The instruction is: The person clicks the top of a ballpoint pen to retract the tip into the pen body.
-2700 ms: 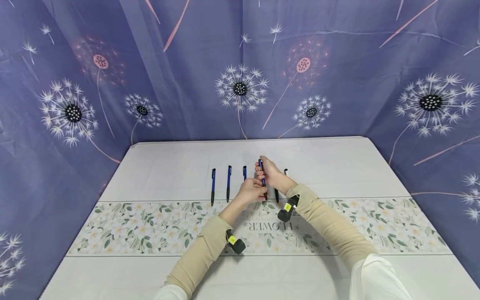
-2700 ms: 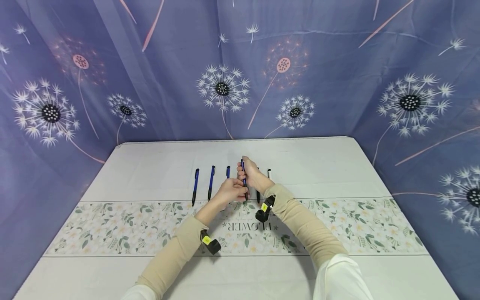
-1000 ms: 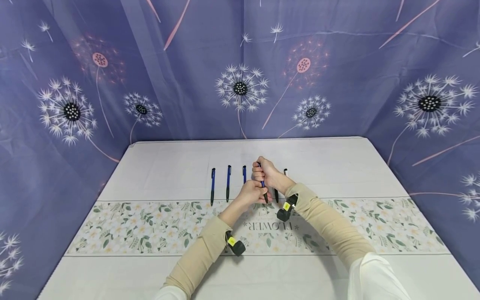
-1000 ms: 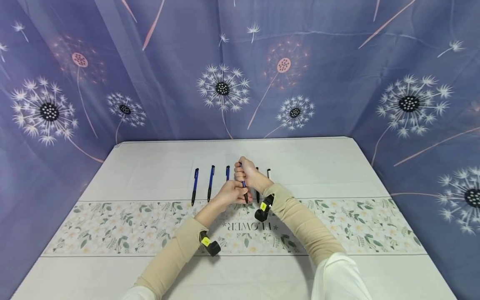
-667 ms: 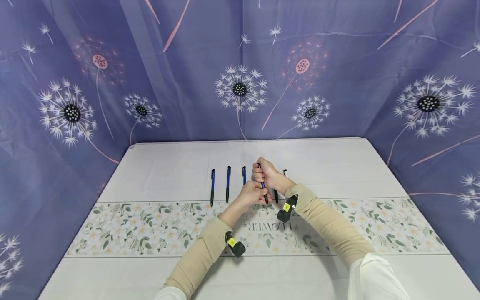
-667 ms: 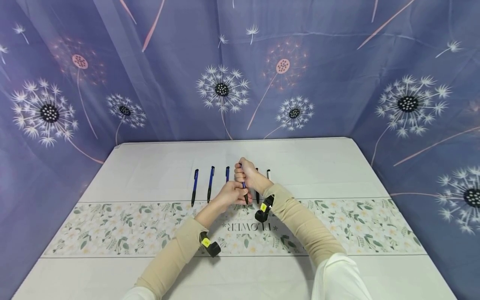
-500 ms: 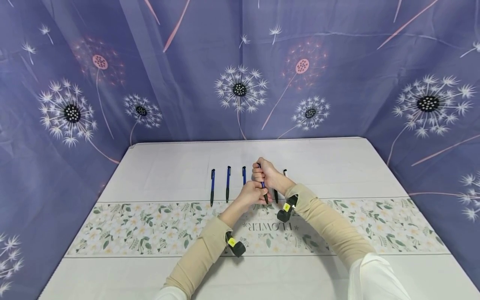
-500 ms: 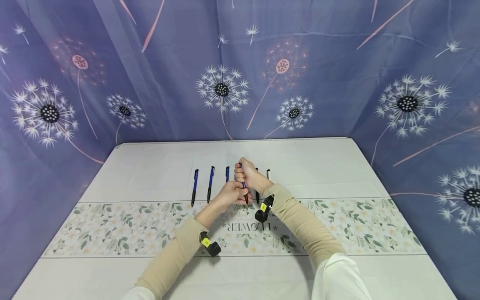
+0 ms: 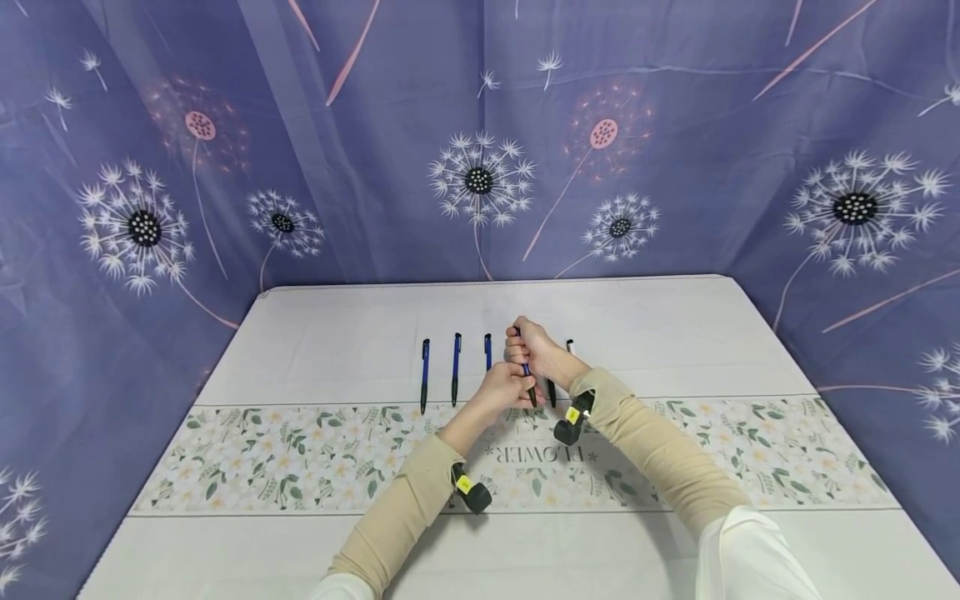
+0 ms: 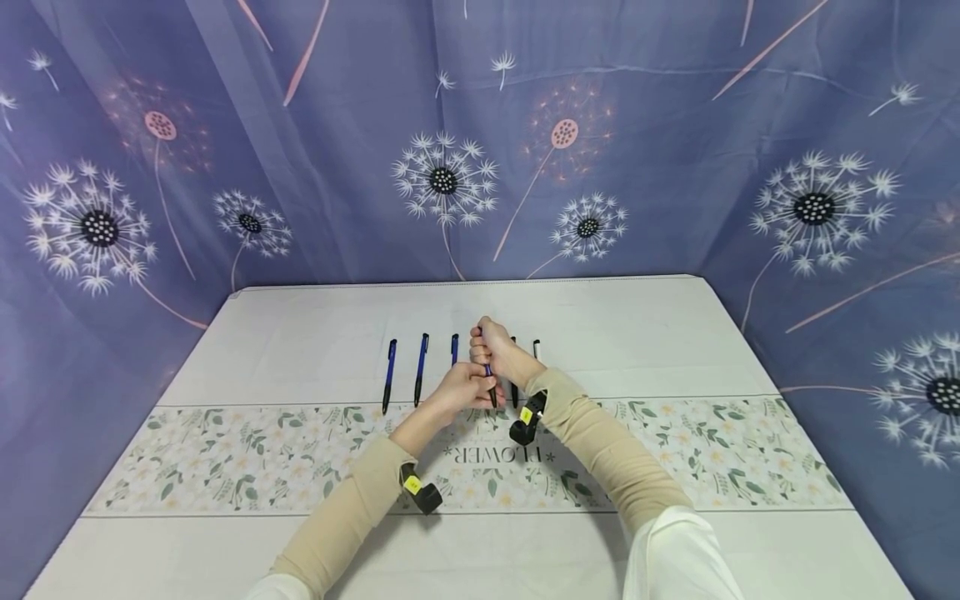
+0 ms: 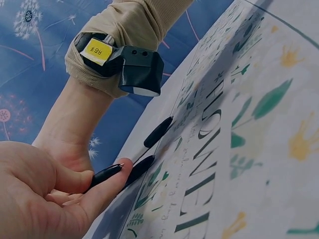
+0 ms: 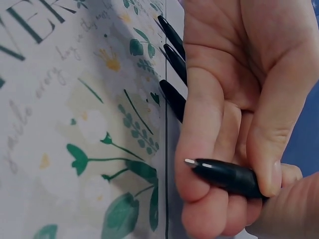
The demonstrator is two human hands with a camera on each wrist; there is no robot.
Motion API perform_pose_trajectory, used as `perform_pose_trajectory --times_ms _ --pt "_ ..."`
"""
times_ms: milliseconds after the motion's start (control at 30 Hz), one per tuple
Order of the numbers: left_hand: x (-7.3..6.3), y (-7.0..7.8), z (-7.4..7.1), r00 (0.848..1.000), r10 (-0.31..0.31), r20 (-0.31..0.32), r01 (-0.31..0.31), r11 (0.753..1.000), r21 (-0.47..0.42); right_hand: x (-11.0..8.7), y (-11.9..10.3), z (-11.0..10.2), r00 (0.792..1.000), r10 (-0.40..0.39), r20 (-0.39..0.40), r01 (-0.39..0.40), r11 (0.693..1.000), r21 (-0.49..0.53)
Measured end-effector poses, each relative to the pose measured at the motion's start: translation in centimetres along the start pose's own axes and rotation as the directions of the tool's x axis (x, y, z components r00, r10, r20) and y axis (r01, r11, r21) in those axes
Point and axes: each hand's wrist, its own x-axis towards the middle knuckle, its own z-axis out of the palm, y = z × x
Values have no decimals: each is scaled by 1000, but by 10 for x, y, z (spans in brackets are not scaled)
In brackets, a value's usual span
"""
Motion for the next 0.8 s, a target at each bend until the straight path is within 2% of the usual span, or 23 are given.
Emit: perform_pose_trajectory --times_ms 267,500,800 --pt "2 1 0 999 -14 -42 14 1000 2 2 0 3 998 -41 -57 37 997 -67" --pt "4 2 -2 999 -27 -39 27 1000 -12 1 0 4 995 -96 -37 93 993 -78" --pt "4 3 -6 998 -49 -44 51 997 49 -2 0 5 993 -107 -52 99 987 -127"
